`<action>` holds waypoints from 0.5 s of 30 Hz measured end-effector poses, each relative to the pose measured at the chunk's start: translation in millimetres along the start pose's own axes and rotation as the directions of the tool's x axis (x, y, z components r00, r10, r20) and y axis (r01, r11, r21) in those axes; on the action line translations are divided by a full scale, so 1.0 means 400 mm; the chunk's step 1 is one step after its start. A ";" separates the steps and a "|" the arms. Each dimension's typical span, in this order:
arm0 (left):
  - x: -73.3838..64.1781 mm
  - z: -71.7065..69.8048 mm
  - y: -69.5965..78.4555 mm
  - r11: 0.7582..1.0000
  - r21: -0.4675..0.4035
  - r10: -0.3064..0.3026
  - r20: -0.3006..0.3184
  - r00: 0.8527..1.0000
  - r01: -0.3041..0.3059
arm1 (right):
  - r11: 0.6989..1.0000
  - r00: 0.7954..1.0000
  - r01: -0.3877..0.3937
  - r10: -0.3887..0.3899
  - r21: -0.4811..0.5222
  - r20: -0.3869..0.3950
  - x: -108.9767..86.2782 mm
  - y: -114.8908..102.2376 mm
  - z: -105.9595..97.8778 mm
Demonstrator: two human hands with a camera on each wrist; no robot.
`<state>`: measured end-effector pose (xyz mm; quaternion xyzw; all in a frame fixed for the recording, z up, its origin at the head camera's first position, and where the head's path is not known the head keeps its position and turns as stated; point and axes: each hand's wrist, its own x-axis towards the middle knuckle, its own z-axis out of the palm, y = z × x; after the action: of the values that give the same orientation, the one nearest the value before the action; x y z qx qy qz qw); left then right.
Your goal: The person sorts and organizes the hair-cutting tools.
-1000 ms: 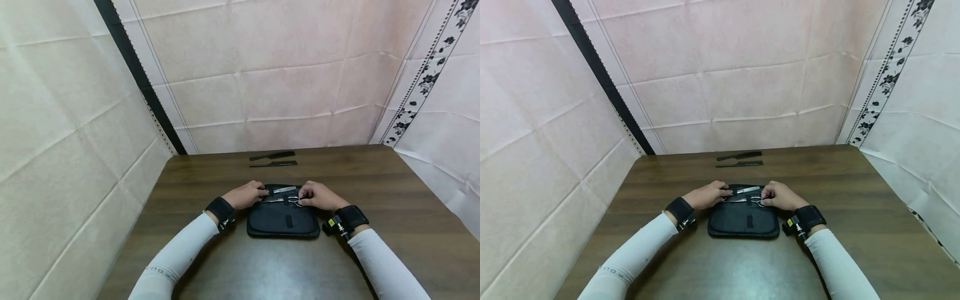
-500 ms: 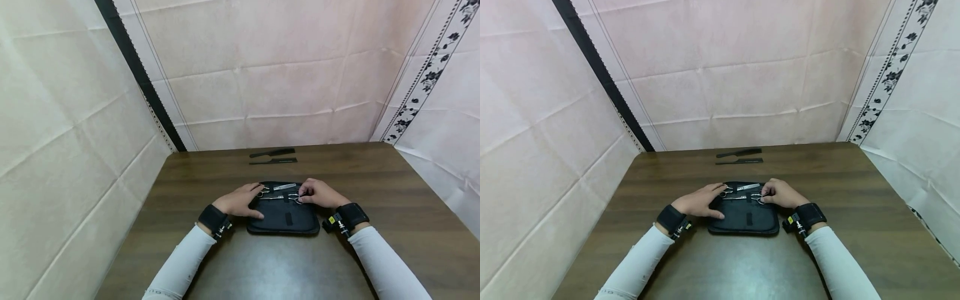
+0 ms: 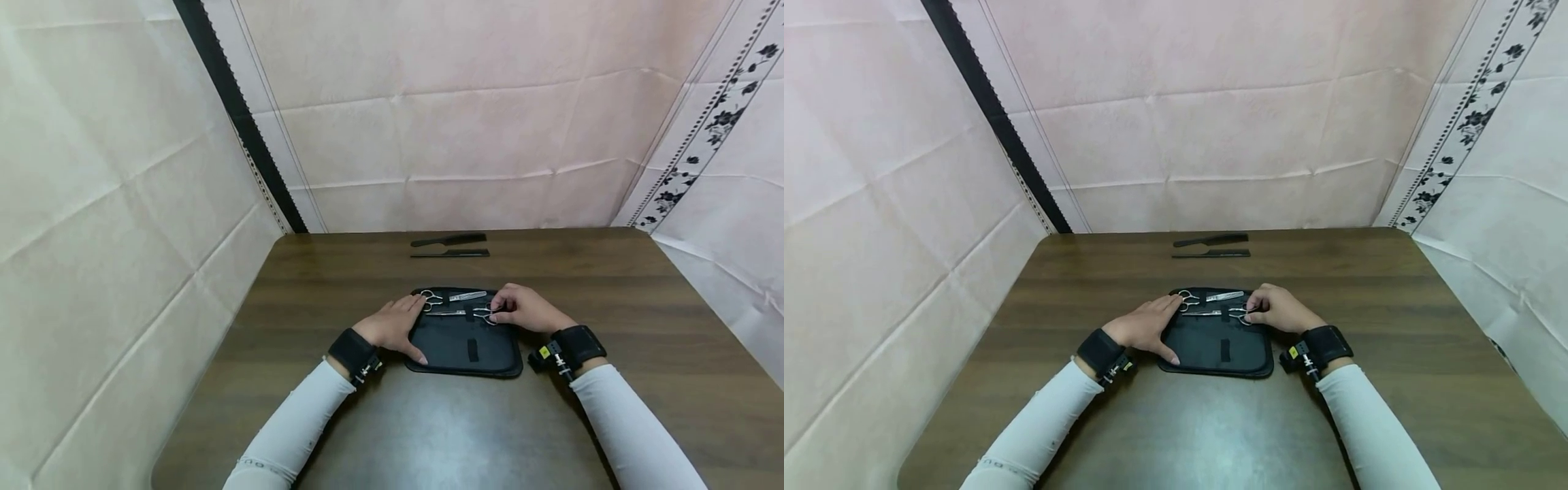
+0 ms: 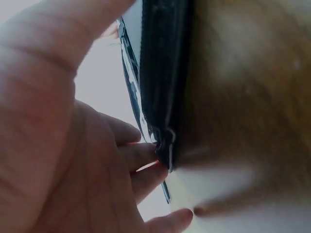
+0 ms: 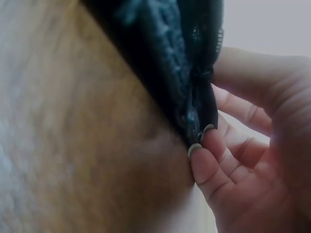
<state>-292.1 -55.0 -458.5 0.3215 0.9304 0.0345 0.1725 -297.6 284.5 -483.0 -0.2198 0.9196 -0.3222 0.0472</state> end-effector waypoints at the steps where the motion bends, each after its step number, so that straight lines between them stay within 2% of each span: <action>1: 0.000 -0.002 0.000 1.000 -0.003 -0.006 -0.002 1.000 0.006 | 1.000 1.000 -0.003 0.003 -0.001 -0.002 0.001 0.000 -0.001; 6: -0.005 -0.005 -0.002 0.999 -0.043 -0.014 0.013 1.000 0.015 | 1.000 1.000 -0.020 0.020 0.004 0.006 0.003 -0.002 -0.001; 12: -0.011 -0.006 -0.007 0.999 -0.036 -0.006 0.004 1.000 0.006 | 1.000 1.000 0.019 -0.019 -0.008 0.002 0.008 -0.009 0.003; 15: -0.011 -0.002 -0.005 0.999 -0.034 0.010 0.002 1.000 -0.010 | 1.000 0.999 0.015 -0.014 -0.024 0.044 0.005 -0.022 -0.004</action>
<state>-290.2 -59.4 -456.9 0.3231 0.9280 0.0507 0.1786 -296.6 278.4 -476.4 -0.2338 0.9206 -0.3066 0.0623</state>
